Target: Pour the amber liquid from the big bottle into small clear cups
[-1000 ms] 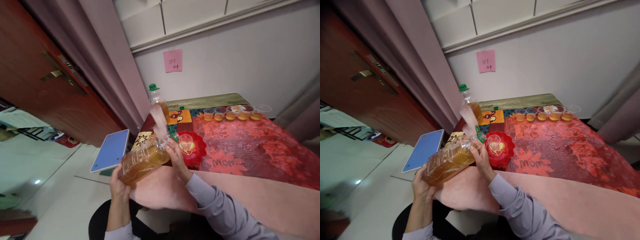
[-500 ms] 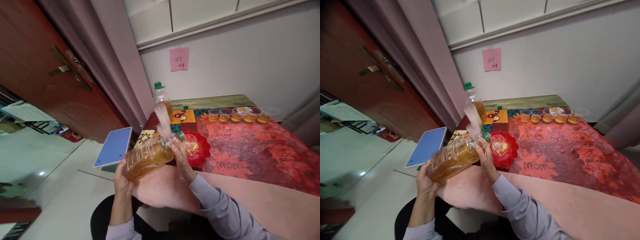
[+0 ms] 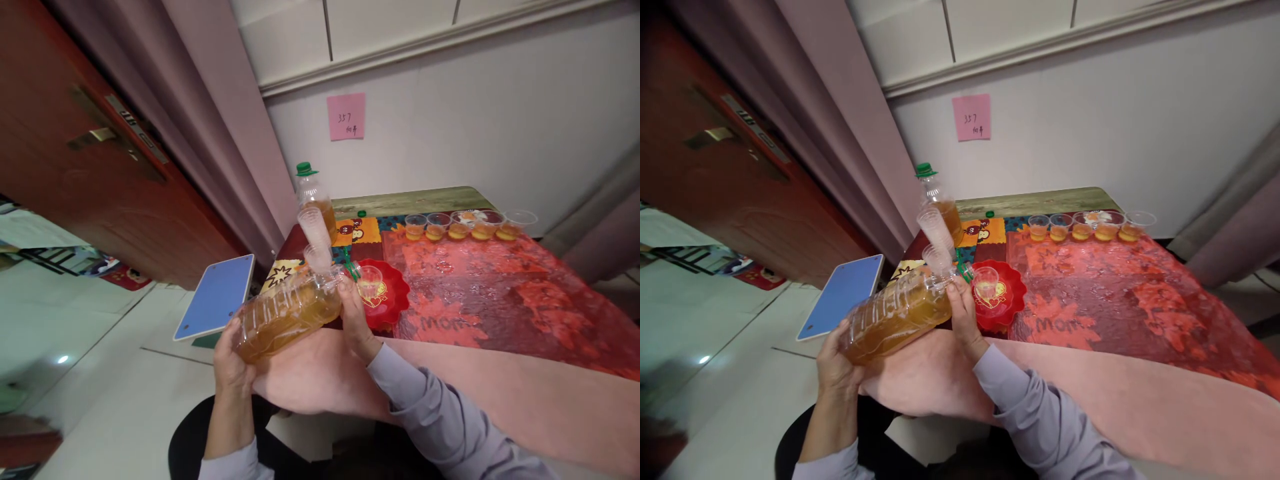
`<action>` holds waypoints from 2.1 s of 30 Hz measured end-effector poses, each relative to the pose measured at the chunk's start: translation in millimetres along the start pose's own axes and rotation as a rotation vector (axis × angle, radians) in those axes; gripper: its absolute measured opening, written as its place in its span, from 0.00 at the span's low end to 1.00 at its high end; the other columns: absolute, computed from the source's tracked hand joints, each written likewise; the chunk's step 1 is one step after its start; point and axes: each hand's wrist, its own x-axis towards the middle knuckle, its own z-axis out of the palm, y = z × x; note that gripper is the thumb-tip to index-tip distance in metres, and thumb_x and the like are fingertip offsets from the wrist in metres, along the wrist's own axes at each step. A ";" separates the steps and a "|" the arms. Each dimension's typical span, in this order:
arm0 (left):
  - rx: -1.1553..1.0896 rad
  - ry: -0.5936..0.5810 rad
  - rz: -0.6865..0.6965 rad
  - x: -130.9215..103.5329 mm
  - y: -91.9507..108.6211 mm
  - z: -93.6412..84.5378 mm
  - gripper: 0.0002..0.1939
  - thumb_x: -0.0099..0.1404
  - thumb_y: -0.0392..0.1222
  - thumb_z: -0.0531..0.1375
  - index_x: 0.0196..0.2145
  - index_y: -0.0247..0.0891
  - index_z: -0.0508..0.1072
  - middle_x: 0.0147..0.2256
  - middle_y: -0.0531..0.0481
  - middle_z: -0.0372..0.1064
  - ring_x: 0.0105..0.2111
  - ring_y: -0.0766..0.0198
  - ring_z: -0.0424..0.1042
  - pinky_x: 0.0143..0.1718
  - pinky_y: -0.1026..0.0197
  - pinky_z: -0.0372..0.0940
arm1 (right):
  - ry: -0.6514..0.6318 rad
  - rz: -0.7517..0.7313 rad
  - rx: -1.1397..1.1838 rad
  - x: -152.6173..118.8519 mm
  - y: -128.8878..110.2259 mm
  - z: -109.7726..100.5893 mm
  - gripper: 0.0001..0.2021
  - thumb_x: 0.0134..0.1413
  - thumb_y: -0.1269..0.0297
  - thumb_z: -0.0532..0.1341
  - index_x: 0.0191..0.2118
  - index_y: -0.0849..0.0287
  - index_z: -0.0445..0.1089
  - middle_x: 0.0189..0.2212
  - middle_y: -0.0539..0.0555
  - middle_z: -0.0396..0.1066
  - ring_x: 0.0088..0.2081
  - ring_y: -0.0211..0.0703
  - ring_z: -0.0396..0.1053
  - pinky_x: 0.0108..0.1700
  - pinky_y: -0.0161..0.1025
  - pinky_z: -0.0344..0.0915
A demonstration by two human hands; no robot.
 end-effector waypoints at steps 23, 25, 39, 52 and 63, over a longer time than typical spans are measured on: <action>0.066 -0.006 0.016 -4.9 12.2 7.0 0.21 0.52 0.46 0.73 0.45 0.39 0.83 0.41 0.49 0.82 0.44 0.54 0.79 0.52 0.54 0.71 | 0.013 0.006 0.103 0.1 4.7 2.2 0.22 0.66 0.44 0.64 0.57 0.52 0.77 0.58 0.55 0.80 0.61 0.55 0.74 0.70 0.56 0.65; 0.071 -0.026 0.022 -3.9 12.4 6.4 0.22 0.52 0.47 0.73 0.45 0.40 0.83 0.41 0.50 0.82 0.44 0.54 0.79 0.52 0.54 0.71 | -0.001 -0.002 0.110 0.9 5.8 2.0 0.22 0.67 0.44 0.63 0.57 0.52 0.77 0.58 0.55 0.80 0.62 0.55 0.74 0.70 0.55 0.65; 0.088 0.030 0.056 -0.5 12.0 8.0 0.22 0.51 0.48 0.73 0.44 0.41 0.83 0.40 0.52 0.81 0.42 0.58 0.77 0.50 0.56 0.70 | 0.019 0.053 0.149 3.2 6.4 2.9 0.26 0.64 0.42 0.64 0.58 0.55 0.76 0.57 0.57 0.80 0.60 0.55 0.75 0.68 0.54 0.67; 0.112 0.019 0.063 1.1 14.3 8.8 0.22 0.50 0.48 0.73 0.44 0.41 0.83 0.40 0.52 0.81 0.40 0.58 0.78 0.49 0.56 0.71 | 0.026 0.063 0.158 4.9 11.8 2.1 0.26 0.65 0.42 0.64 0.59 0.54 0.76 0.58 0.56 0.80 0.62 0.55 0.74 0.67 0.54 0.68; 0.134 0.027 0.047 3.7 14.6 6.0 0.24 0.50 0.49 0.74 0.45 0.41 0.83 0.41 0.52 0.82 0.42 0.57 0.78 0.49 0.56 0.71 | 0.033 0.073 0.164 3.9 11.7 1.4 0.27 0.65 0.42 0.65 0.60 0.54 0.76 0.60 0.56 0.79 0.63 0.55 0.74 0.69 0.55 0.66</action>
